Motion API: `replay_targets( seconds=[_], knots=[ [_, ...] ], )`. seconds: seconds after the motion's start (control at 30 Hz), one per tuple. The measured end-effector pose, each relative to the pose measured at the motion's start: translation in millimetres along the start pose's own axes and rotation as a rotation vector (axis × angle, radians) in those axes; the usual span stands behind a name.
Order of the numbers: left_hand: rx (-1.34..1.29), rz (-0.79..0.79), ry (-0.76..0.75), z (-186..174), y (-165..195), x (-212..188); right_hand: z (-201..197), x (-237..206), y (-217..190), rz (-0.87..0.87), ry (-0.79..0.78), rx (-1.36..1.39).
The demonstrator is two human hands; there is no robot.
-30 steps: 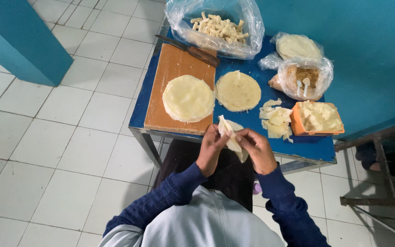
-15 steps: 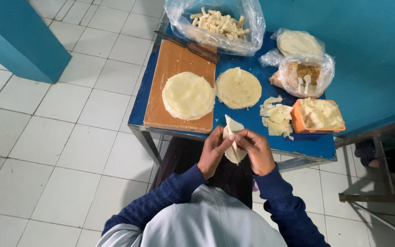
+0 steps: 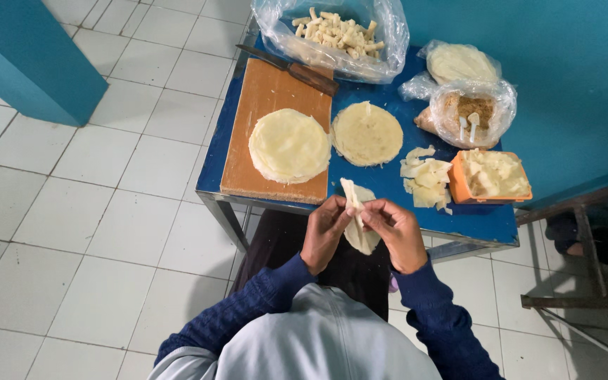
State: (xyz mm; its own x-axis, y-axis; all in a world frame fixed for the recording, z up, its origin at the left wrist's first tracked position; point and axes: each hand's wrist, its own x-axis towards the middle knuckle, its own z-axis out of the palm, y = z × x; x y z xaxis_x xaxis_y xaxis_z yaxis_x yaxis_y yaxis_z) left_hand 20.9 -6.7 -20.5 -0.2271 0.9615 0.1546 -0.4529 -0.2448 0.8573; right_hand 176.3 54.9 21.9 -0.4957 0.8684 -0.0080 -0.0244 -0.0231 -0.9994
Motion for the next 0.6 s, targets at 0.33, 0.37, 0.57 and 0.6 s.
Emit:
replay_targets(
  seconds=[0.33, 0.37, 0.57, 0.6],
  knots=[
    [0.028, -0.044, -0.053, 2, 13, -3, 8, -5, -8, -0.071, 0.093, -0.368],
    [0.068, -0.053, -0.053, 2, 15, -4, 9, -7, -8, -0.102, 0.108, -0.395],
    [0.247, 0.060, -0.006, 2, 20, -7, 11, -10, -8, -0.179, 0.099, -0.405],
    [0.255, 0.063, -0.006, 1, 20, -7, 10, -10, -5, -0.178, 0.093, -0.404]
  ],
)
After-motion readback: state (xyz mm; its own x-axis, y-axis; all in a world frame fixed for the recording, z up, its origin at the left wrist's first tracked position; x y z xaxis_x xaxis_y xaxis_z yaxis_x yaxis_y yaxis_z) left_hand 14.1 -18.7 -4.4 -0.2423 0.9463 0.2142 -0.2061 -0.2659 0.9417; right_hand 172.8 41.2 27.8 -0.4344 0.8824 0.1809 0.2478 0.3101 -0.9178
